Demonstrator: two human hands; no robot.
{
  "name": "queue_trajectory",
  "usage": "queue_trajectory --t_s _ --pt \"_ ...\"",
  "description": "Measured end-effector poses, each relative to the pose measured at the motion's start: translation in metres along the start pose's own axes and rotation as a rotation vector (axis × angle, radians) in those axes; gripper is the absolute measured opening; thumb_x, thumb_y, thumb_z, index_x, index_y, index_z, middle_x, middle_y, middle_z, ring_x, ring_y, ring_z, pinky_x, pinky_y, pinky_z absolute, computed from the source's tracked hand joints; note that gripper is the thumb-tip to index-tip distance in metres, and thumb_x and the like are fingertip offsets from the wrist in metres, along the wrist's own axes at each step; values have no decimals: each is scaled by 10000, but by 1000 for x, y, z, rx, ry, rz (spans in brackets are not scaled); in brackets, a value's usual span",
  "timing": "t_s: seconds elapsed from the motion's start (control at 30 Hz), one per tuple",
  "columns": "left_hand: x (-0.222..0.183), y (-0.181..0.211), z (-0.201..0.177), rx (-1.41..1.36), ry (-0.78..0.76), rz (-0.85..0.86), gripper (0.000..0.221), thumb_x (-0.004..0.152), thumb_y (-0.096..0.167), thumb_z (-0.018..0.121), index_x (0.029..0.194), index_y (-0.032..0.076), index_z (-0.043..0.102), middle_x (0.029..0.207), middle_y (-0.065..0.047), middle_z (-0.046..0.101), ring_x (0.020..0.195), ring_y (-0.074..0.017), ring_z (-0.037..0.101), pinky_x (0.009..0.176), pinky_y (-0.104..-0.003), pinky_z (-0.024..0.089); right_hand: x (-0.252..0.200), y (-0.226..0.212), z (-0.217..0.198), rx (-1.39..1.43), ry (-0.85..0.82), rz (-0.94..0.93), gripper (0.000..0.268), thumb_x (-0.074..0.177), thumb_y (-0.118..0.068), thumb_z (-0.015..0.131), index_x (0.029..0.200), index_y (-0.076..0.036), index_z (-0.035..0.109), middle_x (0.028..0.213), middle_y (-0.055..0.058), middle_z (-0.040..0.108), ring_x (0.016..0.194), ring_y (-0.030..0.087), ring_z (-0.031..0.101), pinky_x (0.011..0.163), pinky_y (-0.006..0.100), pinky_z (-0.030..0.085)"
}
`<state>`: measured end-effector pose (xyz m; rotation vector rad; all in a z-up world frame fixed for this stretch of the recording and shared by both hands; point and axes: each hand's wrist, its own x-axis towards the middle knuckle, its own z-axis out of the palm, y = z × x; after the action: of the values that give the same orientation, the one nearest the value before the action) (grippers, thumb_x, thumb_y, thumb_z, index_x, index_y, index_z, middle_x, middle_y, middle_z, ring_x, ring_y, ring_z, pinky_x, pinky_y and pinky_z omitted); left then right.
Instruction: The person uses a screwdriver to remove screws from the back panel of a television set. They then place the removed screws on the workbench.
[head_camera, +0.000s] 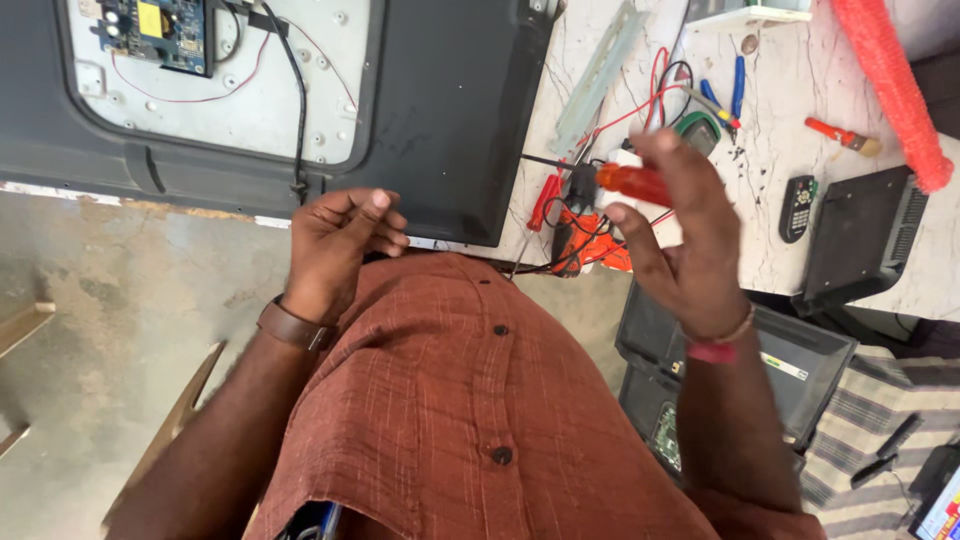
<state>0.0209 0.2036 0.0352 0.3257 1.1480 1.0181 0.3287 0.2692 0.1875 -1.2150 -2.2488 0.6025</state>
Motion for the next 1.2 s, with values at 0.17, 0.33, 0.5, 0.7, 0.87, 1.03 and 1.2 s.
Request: queue_trajectory --t_s 0.17,0.33,0.5,0.7,0.87,1.03,1.2 --pt "-5 3 -4 -76 -64 5 218 1040 112 623 1195 -24 692 983 -119 753 849 -180 748 757 -279 646 -5 1 2 -173 19 47 659 919 -83 834 1484 -26 501 1212 176 717 993 262 724 764 336 609" --pt "-10 -4 -6 -59 -57 12 234 1020 53 634 1234 -35 670 1013 -136 753 866 -193 753 776 -294 650 -4 -3 2 -49 -2 -53 605 969 -18 743 1490 -30 435 1295 243 624 1153 346 680 943 379 609" --pt "-19 -13 -4 -84 -55 19 223 1017 20 634 1228 -41 669 1007 -149 749 856 -196 752 769 -292 655 -3 2 1 -151 116 -14 654 894 -106 894 1438 -24 540 1088 115 738 956 204 744 805 315 588" --pt "-32 -18 -1 -134 -40 62 201 1002 7 647 1200 -23 660 996 -160 754 852 -204 760 752 -287 651 -4 9 -4 168 -110 36 495 1057 18 701 1507 -31 500 1309 173 698 1153 229 728 948 288 617" --pt "-41 -21 3 -129 -34 85 156 999 10 658 1151 -23 669 973 -170 761 841 -215 767 720 -285 652 0 13 -8 -50 -36 -142 621 939 -27 816 1464 -18 485 1251 199 678 1160 277 706 966 351 597" --pt "-48 -24 8 -131 -23 105 130 997 31 676 1115 -24 676 961 -169 766 833 -215 768 707 -287 652 2 11 -9 25 -87 -79 581 992 -7 748 1512 -61 495 1243 132 705 1113 214 708 941 313 601" --pt "-55 -32 12 -129 19 85 122 984 47 692 1087 -16 683 947 -154 767 810 -210 766 684 -283 646 1 12 -12 -60 -34 -164 694 997 -90 805 1543 -6 384 1322 213 617 1191 283 666 990 352 588"
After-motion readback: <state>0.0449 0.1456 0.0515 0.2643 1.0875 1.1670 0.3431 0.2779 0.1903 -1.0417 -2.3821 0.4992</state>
